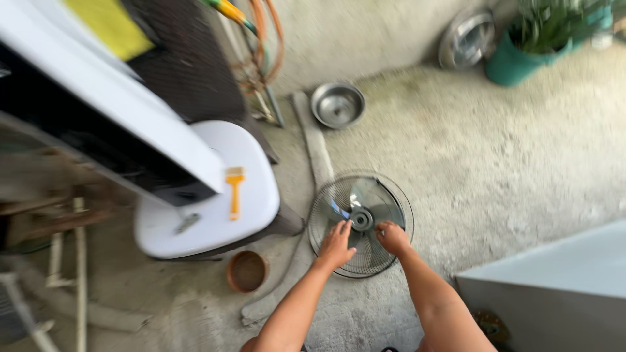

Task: The person disassembles a standing electric fan using a socket wrench. They remove the front grille, then the fan blades, followed by the rear grille and motor housing components. The parts are placed on the floor as they are removed.

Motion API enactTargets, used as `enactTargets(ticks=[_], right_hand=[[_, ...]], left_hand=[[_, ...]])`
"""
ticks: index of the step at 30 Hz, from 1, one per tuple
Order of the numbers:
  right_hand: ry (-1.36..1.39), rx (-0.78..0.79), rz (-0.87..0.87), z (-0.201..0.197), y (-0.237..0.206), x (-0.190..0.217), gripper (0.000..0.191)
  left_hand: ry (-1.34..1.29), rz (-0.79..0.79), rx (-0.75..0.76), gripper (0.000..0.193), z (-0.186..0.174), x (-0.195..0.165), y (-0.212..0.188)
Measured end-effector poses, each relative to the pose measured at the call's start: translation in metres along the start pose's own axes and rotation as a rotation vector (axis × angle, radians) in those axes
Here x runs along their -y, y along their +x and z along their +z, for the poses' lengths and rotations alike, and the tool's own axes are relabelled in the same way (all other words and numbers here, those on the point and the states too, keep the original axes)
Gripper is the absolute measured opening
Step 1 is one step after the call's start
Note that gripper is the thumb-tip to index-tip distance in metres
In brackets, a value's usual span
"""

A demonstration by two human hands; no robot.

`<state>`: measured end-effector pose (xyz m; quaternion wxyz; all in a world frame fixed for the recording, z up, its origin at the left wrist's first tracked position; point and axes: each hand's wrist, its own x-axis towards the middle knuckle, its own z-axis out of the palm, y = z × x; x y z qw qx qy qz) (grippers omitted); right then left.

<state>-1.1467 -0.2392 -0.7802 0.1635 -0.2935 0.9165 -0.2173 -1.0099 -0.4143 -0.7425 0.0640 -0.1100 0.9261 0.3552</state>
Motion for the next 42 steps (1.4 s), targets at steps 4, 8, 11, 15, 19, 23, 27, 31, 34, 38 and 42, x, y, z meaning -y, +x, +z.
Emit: enactTargets(ticks=[4,8,11,15,19,23,27,31,34,38,42], right_hand=[[0.188,0.046,-0.087,-0.07,0.0,0.088,0.02],[0.309,0.086,-0.149,-0.16,-0.005,0.177,0.021],[0.265,0.091,-0.232,-0.239,-0.013,0.244,0.025],[0.263,0.083,-0.252,-0.343,-0.035,0.321,0.024],[0.219,0.04,-0.318,-0.417,-0.048,0.38,0.024],[0.208,0.01,-0.317,-0.451,-0.054,0.425,0.025],[0.264,-0.031,-0.401,-0.467,-0.053,0.483,0.025],[0.346,-0.102,-0.459,-0.486,-0.058,0.575,0.023],[0.413,-0.2,-0.55,-0.506,-0.064,0.654,0.025],[0.364,-0.281,-0.56,-0.535,-0.079,0.749,0.029],[0.482,-0.411,-0.749,-0.575,-0.082,0.82,0.035]], left_hand=[[-0.077,0.03,-0.085,0.092,-0.085,-0.049,-0.036],[-0.1,0.043,-0.168,0.092,-0.18,-0.112,-0.075],[-0.128,0.035,-0.194,0.09,-0.257,-0.17,-0.106],[-0.124,0.044,-0.255,0.087,-0.355,-0.245,-0.153],[-0.131,0.13,-0.405,0.085,-0.438,-0.287,-0.195],[-0.112,0.055,-0.47,0.086,-0.504,-0.287,-0.229],[-0.108,0.089,-0.61,0.084,-0.57,-0.254,-0.261],[-0.164,0.169,-0.803,0.085,-0.649,-0.215,-0.286],[-0.283,0.058,-0.796,0.088,-0.707,-0.188,-0.292],[-0.531,0.113,-0.902,0.092,-0.771,-0.164,-0.289],[-0.898,0.131,-0.907,0.095,-0.832,-0.162,-0.28]])
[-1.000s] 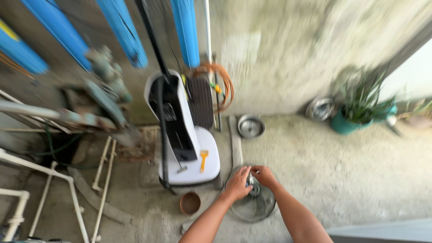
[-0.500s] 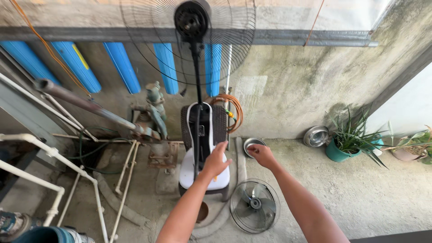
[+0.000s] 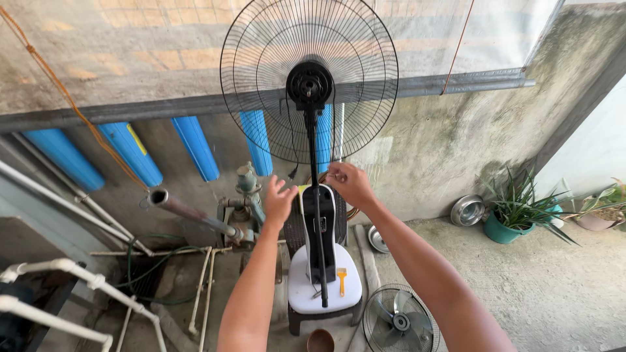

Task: The person disassembles a standing electric fan using a socket wrench. They remove the front grille, then the fan blades, followed by the rear grille and motor housing components. The parts are placed on the floor as they are removed.

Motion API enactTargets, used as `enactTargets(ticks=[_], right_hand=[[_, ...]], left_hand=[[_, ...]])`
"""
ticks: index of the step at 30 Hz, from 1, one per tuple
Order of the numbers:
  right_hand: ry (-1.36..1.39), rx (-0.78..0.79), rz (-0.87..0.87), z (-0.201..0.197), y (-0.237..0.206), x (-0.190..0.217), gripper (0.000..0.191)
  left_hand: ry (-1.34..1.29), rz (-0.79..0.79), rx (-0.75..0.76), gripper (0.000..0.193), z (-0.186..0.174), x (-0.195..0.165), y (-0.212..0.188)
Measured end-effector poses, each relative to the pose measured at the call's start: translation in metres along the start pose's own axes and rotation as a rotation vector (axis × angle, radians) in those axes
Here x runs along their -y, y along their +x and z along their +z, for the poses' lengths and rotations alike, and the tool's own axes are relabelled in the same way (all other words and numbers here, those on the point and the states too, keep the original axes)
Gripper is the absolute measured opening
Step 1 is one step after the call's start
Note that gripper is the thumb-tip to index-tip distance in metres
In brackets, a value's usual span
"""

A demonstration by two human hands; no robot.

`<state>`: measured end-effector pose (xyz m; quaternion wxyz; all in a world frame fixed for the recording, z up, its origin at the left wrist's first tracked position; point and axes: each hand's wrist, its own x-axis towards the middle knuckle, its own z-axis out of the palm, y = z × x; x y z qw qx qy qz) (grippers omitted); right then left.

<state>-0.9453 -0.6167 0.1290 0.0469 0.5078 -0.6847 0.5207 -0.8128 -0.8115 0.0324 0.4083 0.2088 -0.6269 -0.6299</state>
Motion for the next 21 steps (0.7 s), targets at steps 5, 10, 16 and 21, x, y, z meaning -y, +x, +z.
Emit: enactTargets(ticks=[5,10,16,21], right_hand=[[-0.142,-0.065,0.01,-0.003,0.07,0.028,0.045],[-0.115,-0.195,-0.028,-0.001,0.126,0.023,0.055],[-0.32,-0.334,-0.162,0.023,0.174,0.014,0.071],[-0.387,-0.402,-0.108,0.038,0.189,0.015,0.072]], left_hand=[[-0.272,-0.081,-0.038,0.092,-0.014,-0.03,0.05],[-0.341,0.01,-0.124,0.08,-0.01,-0.042,0.086],[-0.492,-0.068,-0.051,0.063,-0.014,-0.039,0.125],[-0.494,-0.08,0.053,0.063,-0.023,-0.028,0.139]])
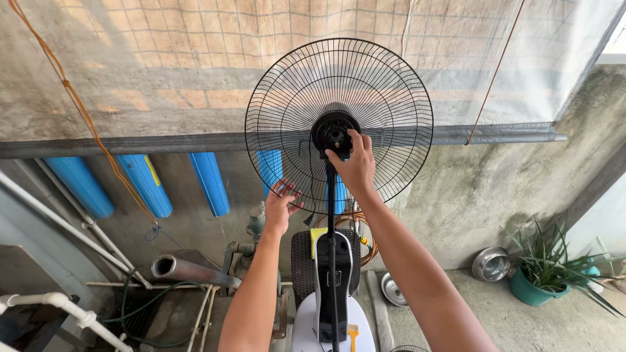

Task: The person disassembles a standing electric fan using a socket wrench. They remove the front grille, then the fan blades, followed by the rear grille and motor housing components. The parts are placed on the floor as they are removed.

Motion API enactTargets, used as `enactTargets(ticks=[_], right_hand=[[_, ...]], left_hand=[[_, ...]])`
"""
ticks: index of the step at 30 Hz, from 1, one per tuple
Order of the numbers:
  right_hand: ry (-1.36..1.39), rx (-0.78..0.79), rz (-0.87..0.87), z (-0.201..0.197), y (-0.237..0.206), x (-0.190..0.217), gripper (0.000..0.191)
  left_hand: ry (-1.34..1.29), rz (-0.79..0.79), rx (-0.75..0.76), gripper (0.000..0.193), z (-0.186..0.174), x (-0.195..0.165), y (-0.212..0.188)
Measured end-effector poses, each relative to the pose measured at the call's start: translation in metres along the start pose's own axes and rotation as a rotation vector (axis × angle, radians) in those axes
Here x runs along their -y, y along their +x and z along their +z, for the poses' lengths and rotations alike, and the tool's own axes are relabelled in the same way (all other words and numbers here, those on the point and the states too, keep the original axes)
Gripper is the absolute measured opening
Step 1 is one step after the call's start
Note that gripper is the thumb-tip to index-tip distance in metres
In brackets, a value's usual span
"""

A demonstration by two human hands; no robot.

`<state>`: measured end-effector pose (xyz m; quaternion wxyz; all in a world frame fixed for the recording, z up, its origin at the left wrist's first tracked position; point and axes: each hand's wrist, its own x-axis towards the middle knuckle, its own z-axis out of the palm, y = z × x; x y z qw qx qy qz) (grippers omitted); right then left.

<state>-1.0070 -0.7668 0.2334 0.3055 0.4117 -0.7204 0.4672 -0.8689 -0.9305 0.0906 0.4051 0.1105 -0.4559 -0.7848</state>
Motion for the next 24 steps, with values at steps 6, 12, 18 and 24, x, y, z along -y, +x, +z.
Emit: enactTargets(ticks=[6,12,18,24], right_hand=[[-0.063,-0.136,0.073,0.02,0.005,0.012,0.078],[0.001,-0.205,0.041,0.036,0.011,0.01,0.072],[-0.01,-0.238,-0.057,0.04,0.014,-0.003,0.073],[-0.029,-0.255,-0.13,0.042,0.015,-0.01,0.071]], left_hand=[[0.053,-0.057,0.12,0.065,-0.001,-0.008,-0.006],[0.007,-0.061,0.166,0.067,0.001,-0.01,-0.009],[0.02,-0.041,0.178,0.065,0.001,-0.005,-0.004],[0.088,-0.035,0.196,0.065,0.002,-0.008,-0.005]])
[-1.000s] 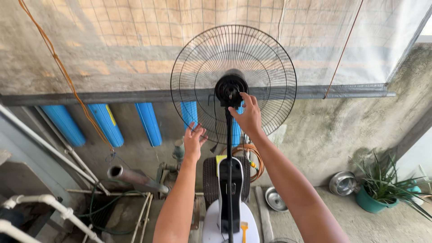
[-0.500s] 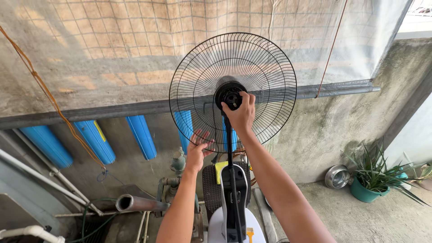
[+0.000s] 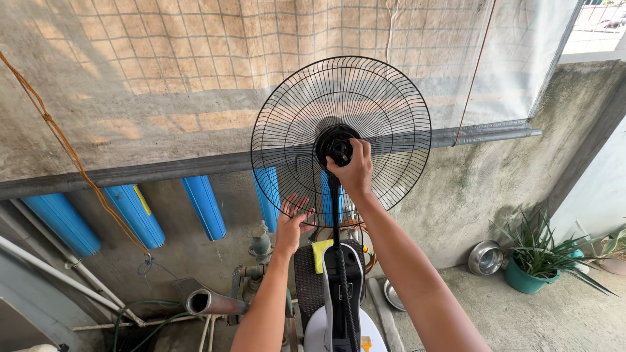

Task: The person disassembles a standing electric fan using a socket wrench. They remove the front grille, then the fan blades, followed by the rear grille and motor housing components. The parts are placed on the floor as they are removed.

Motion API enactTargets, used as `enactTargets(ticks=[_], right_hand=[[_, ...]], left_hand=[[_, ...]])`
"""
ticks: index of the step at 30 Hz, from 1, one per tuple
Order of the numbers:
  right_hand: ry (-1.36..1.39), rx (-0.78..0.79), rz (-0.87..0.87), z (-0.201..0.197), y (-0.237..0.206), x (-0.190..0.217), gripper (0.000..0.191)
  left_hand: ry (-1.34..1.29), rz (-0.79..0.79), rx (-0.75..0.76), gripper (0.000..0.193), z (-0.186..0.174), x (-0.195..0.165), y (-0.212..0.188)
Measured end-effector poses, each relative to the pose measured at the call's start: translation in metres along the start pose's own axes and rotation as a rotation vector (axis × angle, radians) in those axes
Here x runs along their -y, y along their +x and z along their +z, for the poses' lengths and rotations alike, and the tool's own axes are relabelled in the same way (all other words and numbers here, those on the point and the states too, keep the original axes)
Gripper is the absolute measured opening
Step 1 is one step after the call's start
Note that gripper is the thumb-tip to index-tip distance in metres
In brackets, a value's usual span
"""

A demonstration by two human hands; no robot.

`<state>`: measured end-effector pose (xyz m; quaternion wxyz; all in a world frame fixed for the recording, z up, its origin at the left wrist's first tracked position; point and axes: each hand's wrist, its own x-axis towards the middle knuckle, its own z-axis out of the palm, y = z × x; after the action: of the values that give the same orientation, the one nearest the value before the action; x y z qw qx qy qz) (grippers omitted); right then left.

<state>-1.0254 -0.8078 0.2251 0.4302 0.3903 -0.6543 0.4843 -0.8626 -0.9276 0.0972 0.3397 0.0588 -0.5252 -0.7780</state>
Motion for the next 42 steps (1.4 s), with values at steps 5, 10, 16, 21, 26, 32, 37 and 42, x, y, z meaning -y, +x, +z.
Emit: enactTargets(ticks=[5,10,16,21,26,32,37,42], right_hand=[[0.015,-0.013,-0.109,-0.001,0.002,-0.007,0.072],[0.0,0.066,-0.266,-0.013,0.012,-0.014,0.073],[-0.041,0.297,-0.548,-0.046,0.041,-0.017,0.076],[-0.236,0.543,-0.632,-0.065,0.065,-0.001,0.079],[-0.141,0.482,-0.221,-0.071,0.051,0.026,0.091],[-0.138,0.447,0.129,-0.05,0.034,0.033,0.079],[-0.157,0.417,-0.101,-0.037,0.034,0.015,0.076],[-0.297,0.405,-0.474,-0.047,0.04,0.003,0.077]], left_hand=[[0.023,-0.003,-0.007,0.064,0.003,-0.005,-0.004],[0.046,-0.002,-0.013,0.064,0.005,-0.008,-0.004],[0.041,0.006,-0.005,0.065,0.003,-0.008,-0.002],[0.042,-0.007,-0.004,0.066,0.002,-0.008,0.0],[0.06,-0.001,0.0,0.068,0.0,-0.008,0.001],[0.067,-0.002,0.009,0.067,0.001,-0.009,0.0],[0.124,-0.019,0.008,0.068,0.001,-0.013,-0.001],[0.117,-0.026,0.004,0.069,0.003,-0.015,-0.003]])
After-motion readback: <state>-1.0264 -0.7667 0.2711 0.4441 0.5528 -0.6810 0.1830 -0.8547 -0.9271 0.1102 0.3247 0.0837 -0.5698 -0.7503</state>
